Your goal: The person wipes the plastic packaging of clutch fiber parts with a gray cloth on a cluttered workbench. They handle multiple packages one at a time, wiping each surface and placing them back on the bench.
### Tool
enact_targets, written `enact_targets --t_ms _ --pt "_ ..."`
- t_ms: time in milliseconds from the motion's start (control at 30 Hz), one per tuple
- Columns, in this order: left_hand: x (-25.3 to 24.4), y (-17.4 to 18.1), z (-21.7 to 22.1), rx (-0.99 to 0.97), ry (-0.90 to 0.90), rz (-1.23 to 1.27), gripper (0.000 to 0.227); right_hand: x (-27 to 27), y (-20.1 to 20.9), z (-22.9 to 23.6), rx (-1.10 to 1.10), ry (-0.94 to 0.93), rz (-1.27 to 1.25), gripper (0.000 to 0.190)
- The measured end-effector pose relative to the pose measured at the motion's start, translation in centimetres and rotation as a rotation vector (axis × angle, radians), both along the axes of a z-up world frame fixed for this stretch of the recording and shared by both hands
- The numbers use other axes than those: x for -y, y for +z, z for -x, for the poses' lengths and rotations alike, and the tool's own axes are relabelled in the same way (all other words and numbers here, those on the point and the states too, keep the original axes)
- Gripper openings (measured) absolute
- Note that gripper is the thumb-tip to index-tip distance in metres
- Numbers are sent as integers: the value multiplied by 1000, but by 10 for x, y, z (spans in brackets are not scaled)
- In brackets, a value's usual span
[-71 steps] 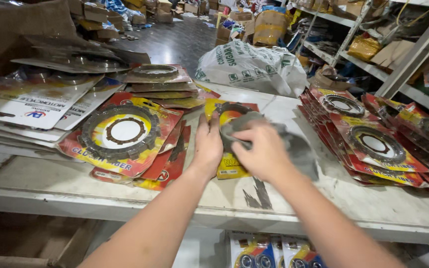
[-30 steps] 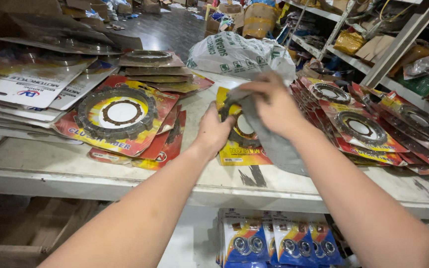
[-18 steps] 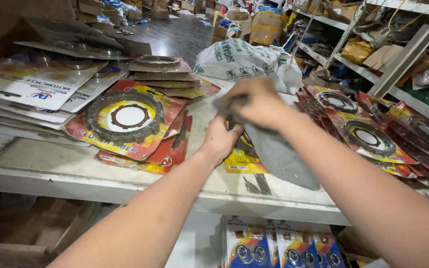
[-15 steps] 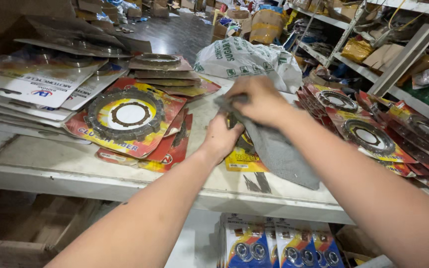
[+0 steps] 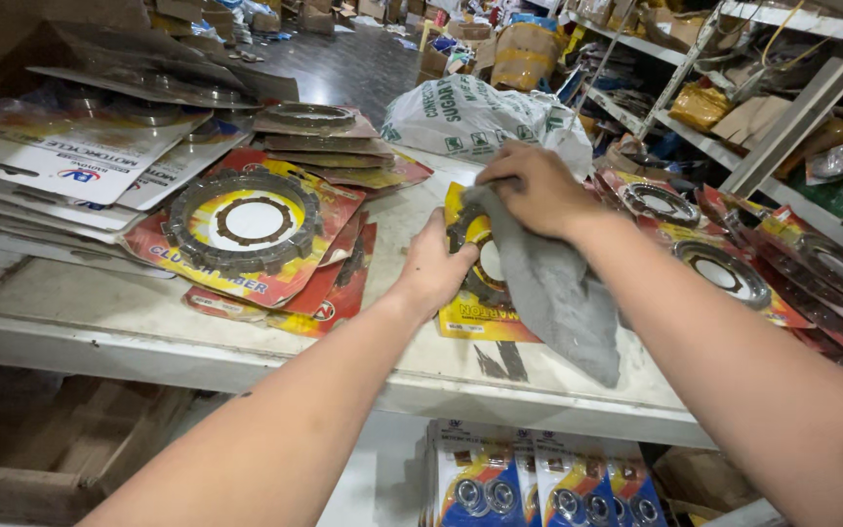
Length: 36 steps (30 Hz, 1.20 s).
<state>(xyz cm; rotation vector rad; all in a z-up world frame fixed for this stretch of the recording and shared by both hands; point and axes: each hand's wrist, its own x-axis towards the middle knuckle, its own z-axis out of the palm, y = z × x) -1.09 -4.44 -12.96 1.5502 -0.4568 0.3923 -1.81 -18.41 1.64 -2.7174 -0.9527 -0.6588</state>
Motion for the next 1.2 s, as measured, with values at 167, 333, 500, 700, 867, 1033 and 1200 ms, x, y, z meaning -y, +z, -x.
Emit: enact_targets --t_ms 167,333,500,700,867,1033,1200 --pt "-2 -1 0 75 45 6 54 1 -10 -8 43 154 57 31" --pt "-3 3 3 -25 -21 26 46 12 -8 -11 119 98 -83 31" --pt "-3 5 6 -1 -12 15 49 16 -16 -15 8 205 63 31" --pt "-2 -1 2 27 5 27 44 67 -38 -36 168 -18 -158 28" --pt "5 -7 -5 163 8 19 52 128 -83 -26 219 -333 -192 25" --pt "2 -4 -3 1 90 51 57 112 -113 22 369 -592 -388 20" --pt "-1 0 -1 -30 -10 129 54 67 -104 64 735 -537 -459 27"
